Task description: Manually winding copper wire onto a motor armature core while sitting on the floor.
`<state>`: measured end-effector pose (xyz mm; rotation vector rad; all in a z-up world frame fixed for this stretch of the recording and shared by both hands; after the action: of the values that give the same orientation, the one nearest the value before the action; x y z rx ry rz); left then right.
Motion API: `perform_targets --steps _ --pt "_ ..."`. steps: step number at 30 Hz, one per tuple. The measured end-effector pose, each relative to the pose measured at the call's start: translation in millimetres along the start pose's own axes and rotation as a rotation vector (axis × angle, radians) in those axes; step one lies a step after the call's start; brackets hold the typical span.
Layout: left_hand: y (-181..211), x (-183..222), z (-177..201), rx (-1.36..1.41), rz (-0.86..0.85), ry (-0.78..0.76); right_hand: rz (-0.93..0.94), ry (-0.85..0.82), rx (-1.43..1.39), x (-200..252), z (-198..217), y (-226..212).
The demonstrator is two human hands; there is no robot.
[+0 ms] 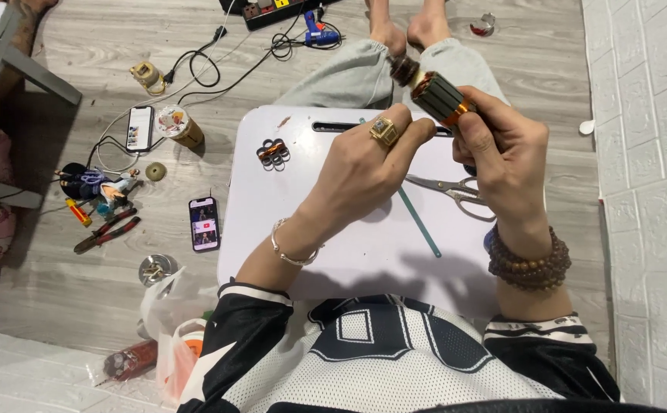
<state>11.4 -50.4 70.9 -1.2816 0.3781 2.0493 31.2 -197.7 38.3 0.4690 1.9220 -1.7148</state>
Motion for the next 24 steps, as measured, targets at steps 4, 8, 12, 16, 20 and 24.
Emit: perform_targets --steps 4,8,12,16,20,24 --pt "-5 -7 7 0.014 -0.021 -0.047 -0.041 -0.034 0.067 1 6 7" --pt "-3 0 -3 0.07 -0.086 -0.17 -0.26 -0.163 0.161 8 10 21" --pt "0 6 -13 0.152 -0.109 -0.258 -0.395 -0.295 0.25 10 4 23" --pt "4 4 -9 0.164 -0.123 -0.27 -0.469 -0.292 0.188 16 10 37" --pt "1 3 -7 0.205 -0.103 -0.296 -0.48 -0.315 0.133 11 1 33" --pt "4 2 -1 0.167 -0.143 -0.281 -0.476 -0.324 0.043 15 4 42"
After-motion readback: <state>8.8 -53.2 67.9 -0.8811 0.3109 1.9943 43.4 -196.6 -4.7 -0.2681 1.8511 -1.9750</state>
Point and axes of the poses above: each hand's wrist, its own x-axis away from the middle knuckle, its own z-axis out of the back of the hand, y = z × x, the point moved 8 cm from there along -x, towards the middle knuckle, and after that the axes turned 14 degrees about -x, right-handed, at the moved point
